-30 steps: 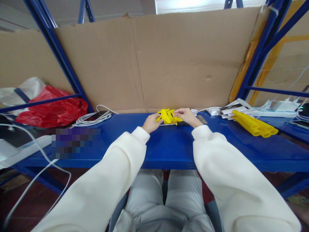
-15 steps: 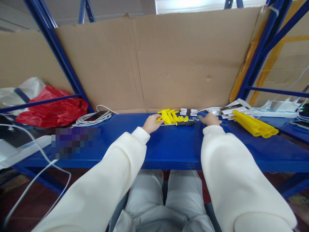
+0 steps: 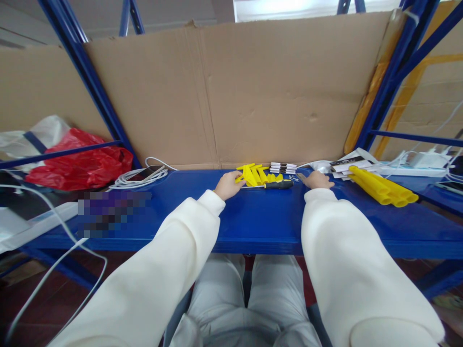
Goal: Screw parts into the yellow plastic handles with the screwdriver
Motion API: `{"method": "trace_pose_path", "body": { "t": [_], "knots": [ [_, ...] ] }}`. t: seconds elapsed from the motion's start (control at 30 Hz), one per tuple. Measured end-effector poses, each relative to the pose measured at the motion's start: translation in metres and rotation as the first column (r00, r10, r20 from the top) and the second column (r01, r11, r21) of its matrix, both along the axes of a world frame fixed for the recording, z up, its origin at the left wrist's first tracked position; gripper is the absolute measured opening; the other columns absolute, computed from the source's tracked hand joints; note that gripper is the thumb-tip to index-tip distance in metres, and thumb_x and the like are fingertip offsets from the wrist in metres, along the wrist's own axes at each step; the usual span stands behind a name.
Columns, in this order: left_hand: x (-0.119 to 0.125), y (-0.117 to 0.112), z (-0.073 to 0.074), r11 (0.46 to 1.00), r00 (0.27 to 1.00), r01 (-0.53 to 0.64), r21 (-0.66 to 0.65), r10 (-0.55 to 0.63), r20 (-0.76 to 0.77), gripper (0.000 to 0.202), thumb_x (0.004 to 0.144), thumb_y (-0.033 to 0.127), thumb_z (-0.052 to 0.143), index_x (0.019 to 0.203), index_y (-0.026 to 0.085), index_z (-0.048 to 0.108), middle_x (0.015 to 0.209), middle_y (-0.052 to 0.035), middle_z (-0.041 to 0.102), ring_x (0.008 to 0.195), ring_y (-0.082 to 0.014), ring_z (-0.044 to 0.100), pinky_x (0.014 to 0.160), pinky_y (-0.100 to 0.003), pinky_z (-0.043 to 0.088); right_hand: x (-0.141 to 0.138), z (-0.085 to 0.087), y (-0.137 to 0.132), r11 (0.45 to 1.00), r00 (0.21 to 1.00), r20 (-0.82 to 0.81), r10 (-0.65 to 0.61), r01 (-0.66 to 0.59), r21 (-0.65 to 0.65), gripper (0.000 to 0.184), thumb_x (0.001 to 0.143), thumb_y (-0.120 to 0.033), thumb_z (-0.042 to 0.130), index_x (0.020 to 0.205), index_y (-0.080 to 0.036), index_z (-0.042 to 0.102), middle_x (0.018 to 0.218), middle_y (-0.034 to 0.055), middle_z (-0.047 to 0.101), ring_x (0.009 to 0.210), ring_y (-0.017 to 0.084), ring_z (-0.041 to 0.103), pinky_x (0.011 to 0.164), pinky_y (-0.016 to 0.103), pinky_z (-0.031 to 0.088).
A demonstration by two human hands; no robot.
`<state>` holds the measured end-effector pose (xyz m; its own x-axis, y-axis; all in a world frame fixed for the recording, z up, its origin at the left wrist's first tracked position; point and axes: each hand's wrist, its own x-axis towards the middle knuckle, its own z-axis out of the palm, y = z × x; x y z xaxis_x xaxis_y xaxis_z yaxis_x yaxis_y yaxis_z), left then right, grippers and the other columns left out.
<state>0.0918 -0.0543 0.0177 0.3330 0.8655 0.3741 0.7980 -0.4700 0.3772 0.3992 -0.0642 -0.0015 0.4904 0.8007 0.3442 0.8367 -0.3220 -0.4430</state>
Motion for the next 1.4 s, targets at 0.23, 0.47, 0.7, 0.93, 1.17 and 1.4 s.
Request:
{"method": "trace_pose_path", "body": {
  "t": [0.23, 0.47, 0.7, 0.93, 1.17, 1.4],
  "knots": [
    [0.0, -0.003, 0.001, 1.0, 1.0, -0.002, 0.012, 0.003, -0.029, 0.026, 0.098, 0.022, 0.069, 0.122, 0.016, 0.079, 0.131, -0.0118, 0.078, 0.122, -0.0239, 0.073, 0.103, -0.028, 0.054, -0.01, 0.005, -0.003, 0.978, 0.972, -0.145, -0.185, 0.167, -0.126, 0.07, 0.091, -0.063, 0.071, 0.136, -0.009, 0.067, 0.138, 0.0351, 0.063, 0.136, 0.05, 0.056, 0.113, 0.065, 0.04],
    [0.0, -0.002, 0.001, 1.0, 0.999, 0.008, 0.014, -0.007, -0.035, 0.027, 0.098, 0.022, 0.07, 0.123, 0.015, 0.079, 0.13, -0.0121, 0.079, 0.123, -0.0244, 0.073, 0.104, -0.029, 0.055, -0.002, 0.003, -0.001, 0.981, 0.972, -0.161, -0.169, 0.15, -0.126, 0.071, 0.087, -0.068, 0.073, 0.131, -0.011, 0.069, 0.133, 0.0341, 0.065, 0.134, 0.051, 0.057, 0.105, 0.067, 0.046],
    [0.0, -0.002, 0.001, 1.0, 1.0, 0.01, 0.018, -0.01, -0.024, 0.026, 0.098, 0.021, 0.07, 0.121, 0.015, 0.08, 0.13, -0.0124, 0.079, 0.122, -0.0244, 0.074, 0.103, -0.028, 0.055, 0.002, 0.002, 0.005, 0.982, 0.971, -0.17, -0.171, 0.153, -0.11, 0.07, 0.083, -0.068, 0.077, 0.121, -0.01, 0.072, 0.126, 0.0364, 0.066, 0.13, 0.056, 0.058, 0.102, 0.07, 0.045],
    [0.0, 0.0, -0.001, 1.0, 1.0, 0.021, 0.019, -0.02, -0.024, 0.025, 0.097, 0.02, 0.07, 0.12, 0.017, 0.08, 0.129, -0.0117, 0.079, 0.121, -0.0238, 0.074, 0.103, -0.029, 0.056, 0.001, 0.003, 0.009, 0.978, 0.97, -0.157, -0.187, 0.169, -0.121, 0.051, 0.082, -0.05, 0.083, 0.113, -0.011, 0.073, 0.124, 0.0352, 0.067, 0.127, 0.052, 0.06, 0.103, 0.066, 0.045],
    [0.0, -0.001, 0.001, 1.0, 0.999, 0.007, -0.005, -0.007, -0.05, 0.025, 0.098, 0.021, 0.069, 0.121, 0.018, 0.079, 0.13, -0.0112, 0.079, 0.122, -0.0232, 0.073, 0.104, -0.028, 0.055, -0.001, 0.007, 0.018, 0.984, 0.98, -0.096, -0.175, 0.175, -0.008, 0.026, 0.078, -0.037, 0.08, 0.091, -0.016, 0.073, 0.102, 0.0256, 0.071, 0.117, 0.046, 0.065, 0.099, 0.06, 0.048],
    [0.0, 0.0, -0.001, 0.999, 0.999, -0.03, -0.014, 0.029, -0.039, 0.024, 0.097, 0.023, 0.07, 0.119, 0.02, 0.079, 0.128, -0.0102, 0.079, 0.123, -0.0229, 0.073, 0.104, -0.028, 0.055, -0.023, 0.023, 0.022, 0.918, 0.984, -0.137, 0.118, -0.056, 0.392, 0.016, 0.083, -0.029, 0.068, 0.074, -0.023, 0.057, 0.086, 0.0114, 0.068, 0.094, 0.031, 0.067, 0.088, 0.045, 0.051]
  ]
}}
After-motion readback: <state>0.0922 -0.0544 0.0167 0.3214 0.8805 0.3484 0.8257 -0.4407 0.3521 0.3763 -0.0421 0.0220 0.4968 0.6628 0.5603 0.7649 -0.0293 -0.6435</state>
